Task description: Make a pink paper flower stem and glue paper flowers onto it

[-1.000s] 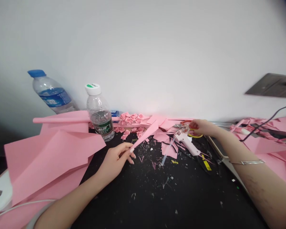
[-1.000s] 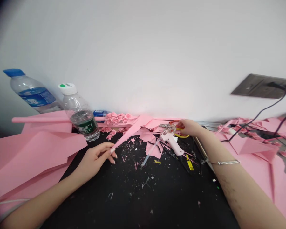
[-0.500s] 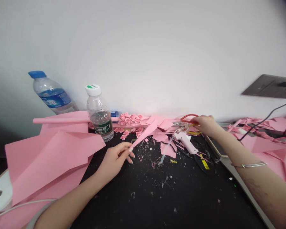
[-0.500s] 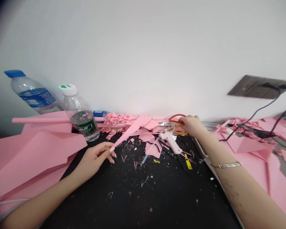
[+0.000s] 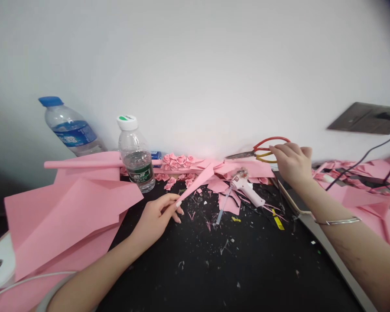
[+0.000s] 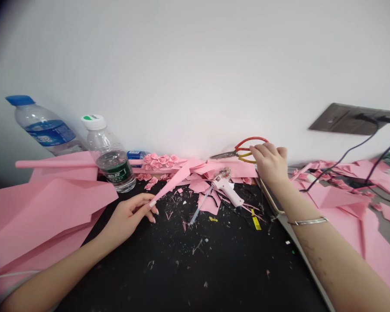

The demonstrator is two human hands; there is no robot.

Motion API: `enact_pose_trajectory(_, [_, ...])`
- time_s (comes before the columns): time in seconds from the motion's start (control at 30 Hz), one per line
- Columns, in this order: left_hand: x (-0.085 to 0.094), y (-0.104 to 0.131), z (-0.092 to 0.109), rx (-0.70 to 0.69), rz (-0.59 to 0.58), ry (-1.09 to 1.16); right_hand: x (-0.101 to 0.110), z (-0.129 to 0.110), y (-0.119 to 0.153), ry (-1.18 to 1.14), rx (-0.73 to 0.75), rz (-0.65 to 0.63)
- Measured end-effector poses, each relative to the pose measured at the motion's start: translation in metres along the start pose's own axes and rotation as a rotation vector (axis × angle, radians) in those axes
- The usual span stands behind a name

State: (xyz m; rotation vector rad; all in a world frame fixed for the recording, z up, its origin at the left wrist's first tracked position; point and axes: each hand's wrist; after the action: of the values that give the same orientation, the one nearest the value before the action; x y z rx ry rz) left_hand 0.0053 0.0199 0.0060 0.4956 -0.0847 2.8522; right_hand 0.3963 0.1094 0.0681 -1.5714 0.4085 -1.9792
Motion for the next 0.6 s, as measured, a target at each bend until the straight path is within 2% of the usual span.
enact_pose_trajectory(0.23, [-0.002,-0.001,-0.002,0.004,0.012,0.068,0.022,-0.008,-0.008,-0.011,-0.107,0.014])
enact_pose_trajectory(0.3, [-0.002,-0.002,-0.003,0.001,0.011,0.11,0.029,-0.017,-0.007,-0.056,-0.133,-0.059])
enact_pose_trajectory(0.4, [-0.003,-0.002,-0.003,-0.002,0.003,0.171,0.042,-0.037,-0.001,-0.238,-0.268,-0.299])
enact_pose_trajectory(0.5, [-0.003,-0.002,-0.003,0.006,0.0,0.237,0.058,-0.062,0.012,-0.432,-0.317,-0.381])
enact_pose_trajectory(0.6, [-0.004,-0.003,-0.003,0.025,-0.016,0.326,0.071,-0.088,0.025,-0.604,-0.294,-0.461])
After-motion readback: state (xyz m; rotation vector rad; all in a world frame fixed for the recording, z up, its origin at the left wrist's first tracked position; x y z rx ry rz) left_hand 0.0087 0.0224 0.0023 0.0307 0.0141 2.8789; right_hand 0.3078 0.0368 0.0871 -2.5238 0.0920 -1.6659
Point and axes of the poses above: each hand's wrist, its own y-axis away from the middle knuckle, its own x-axis out of the back of the hand, z = x × y, and after that the axes turned 1 degree about -x, right-handed
